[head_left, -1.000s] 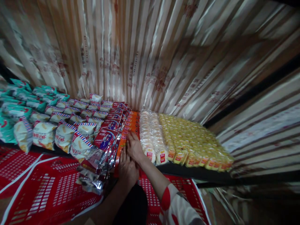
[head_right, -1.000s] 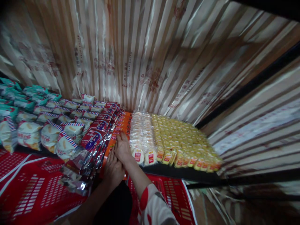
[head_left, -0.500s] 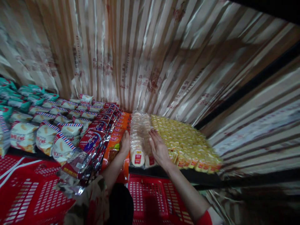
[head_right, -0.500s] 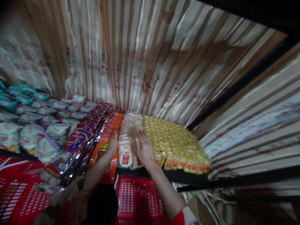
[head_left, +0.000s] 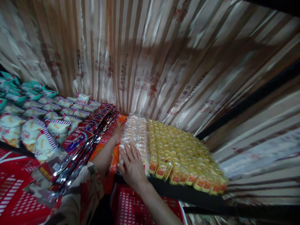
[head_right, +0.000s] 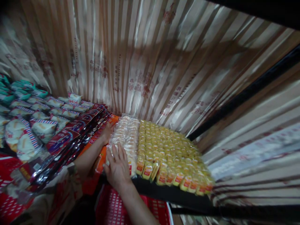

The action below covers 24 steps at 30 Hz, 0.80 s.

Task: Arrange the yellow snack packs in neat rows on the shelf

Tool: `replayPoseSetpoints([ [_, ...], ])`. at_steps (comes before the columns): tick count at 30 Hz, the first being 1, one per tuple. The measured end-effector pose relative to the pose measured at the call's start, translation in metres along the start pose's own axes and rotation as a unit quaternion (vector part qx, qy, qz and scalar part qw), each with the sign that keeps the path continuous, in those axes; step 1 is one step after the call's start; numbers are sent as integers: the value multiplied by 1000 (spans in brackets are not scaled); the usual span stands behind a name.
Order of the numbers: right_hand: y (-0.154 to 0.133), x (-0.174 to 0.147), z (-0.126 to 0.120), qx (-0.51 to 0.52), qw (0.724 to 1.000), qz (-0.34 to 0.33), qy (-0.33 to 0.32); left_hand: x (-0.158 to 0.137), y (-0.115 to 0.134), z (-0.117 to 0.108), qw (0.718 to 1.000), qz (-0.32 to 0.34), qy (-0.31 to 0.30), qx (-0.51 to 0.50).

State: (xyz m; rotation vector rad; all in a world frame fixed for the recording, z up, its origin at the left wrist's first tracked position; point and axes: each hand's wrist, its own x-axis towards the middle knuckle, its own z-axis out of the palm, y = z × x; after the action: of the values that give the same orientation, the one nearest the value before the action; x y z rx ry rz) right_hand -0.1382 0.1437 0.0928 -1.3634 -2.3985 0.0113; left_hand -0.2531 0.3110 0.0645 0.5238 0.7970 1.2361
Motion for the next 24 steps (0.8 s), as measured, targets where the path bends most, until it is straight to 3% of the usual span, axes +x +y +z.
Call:
replayPoseSetpoints([
  [5,16,0,2,-6,1000,4,27,27,-2,8,1000,3,-2,-11],
  [10,41,-2,-22,-23,999,-6,39,50,2,14,1000,12,-1,-11],
  [13,87,-4,-46,-59,994,36,80,62,8,19,1000,2,3,-1],
  [17,177,-12,-72,-111,976,151,113,77,11,24,1000,-17,20,11],
  [19,220,-17,-75,-140,963,207,98,82,9,25,1000,-21,18,12],
  [21,252,-21,-70,-143,966,205,66,85,7,25,1000,-18,12,11],
  [24,277,-25,-58,-145,971,189,-5,88,4,25,1000,-7,3,13],
])
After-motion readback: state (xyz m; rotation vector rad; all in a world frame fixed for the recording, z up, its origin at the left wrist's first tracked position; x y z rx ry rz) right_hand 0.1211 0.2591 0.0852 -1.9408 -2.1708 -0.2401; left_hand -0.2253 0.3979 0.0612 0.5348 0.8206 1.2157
